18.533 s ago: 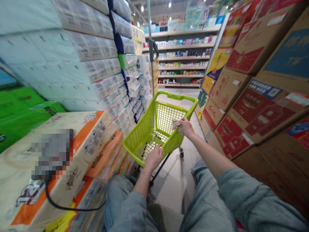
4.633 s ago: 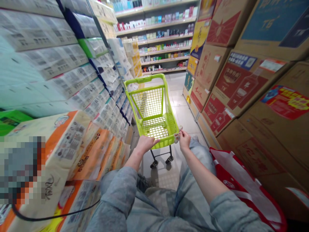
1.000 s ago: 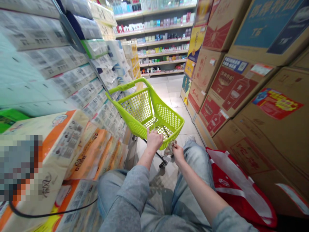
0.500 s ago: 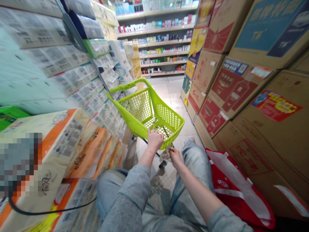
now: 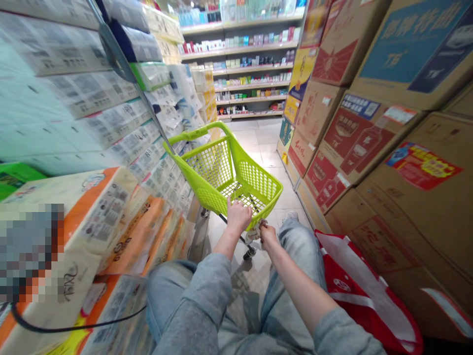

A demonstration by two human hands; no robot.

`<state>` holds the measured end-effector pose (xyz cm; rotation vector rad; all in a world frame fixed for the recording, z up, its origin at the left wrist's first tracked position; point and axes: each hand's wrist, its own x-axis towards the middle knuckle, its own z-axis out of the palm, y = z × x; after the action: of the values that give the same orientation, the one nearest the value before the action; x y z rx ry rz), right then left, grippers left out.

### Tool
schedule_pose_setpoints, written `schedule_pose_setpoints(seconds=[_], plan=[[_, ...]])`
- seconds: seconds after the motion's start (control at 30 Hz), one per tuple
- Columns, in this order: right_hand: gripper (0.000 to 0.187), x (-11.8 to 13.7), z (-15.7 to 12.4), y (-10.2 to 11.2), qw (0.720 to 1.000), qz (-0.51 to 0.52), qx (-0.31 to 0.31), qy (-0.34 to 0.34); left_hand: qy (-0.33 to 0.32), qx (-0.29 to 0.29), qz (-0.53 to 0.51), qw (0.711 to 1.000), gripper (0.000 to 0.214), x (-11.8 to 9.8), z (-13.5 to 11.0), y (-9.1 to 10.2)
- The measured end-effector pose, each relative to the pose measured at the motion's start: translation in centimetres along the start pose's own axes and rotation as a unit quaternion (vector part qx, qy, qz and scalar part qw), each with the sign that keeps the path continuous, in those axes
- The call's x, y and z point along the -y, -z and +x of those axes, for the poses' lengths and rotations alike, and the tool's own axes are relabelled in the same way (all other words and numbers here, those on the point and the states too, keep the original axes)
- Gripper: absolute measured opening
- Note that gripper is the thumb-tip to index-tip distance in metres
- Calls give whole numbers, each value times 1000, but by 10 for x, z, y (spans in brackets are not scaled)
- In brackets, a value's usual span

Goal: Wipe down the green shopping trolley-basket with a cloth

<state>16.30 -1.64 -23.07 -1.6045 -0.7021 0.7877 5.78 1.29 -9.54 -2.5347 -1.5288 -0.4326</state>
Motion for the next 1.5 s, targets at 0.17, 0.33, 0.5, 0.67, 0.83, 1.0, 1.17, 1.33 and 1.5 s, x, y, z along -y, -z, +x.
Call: schedule_pose_setpoints(seconds=[0.17,0.33,0.5,0.67,0.83,1.0,1.17,1.33,1.5], plan=[[26,22,9,28,992,-57,-100,48,-2,-10,5,1000,40,1,-1,-4],[35,58,22,33,950,-114,-100,273,-6,-24,12,1000,41,2,-2,-8],[28,69,38,37,906,-232,-7,355,-17,-34,-5,999,41,4,-4,-8],[25,87,95,67,894,-294,-73,331,-12,-19,-32,999,42,7,-6,-6],[25,97,126,71,877,-333,-29,344,1,-19,-24,1000,41,3,-6,-7],[37,79,89,56,891,-292,-40,347,7,-20,-29,999,41,-3,-4,-8],[40,65,34,50,896,-261,16,360,9,-22,-9,1000,41,-5,-1,-9],[34,74,16,50,886,-244,85,386,8,-22,-12,1000,41,-8,0,-10],[28,93,52,52,856,-344,26,386,4,-35,-40,999,34,-15,-4,-13]])
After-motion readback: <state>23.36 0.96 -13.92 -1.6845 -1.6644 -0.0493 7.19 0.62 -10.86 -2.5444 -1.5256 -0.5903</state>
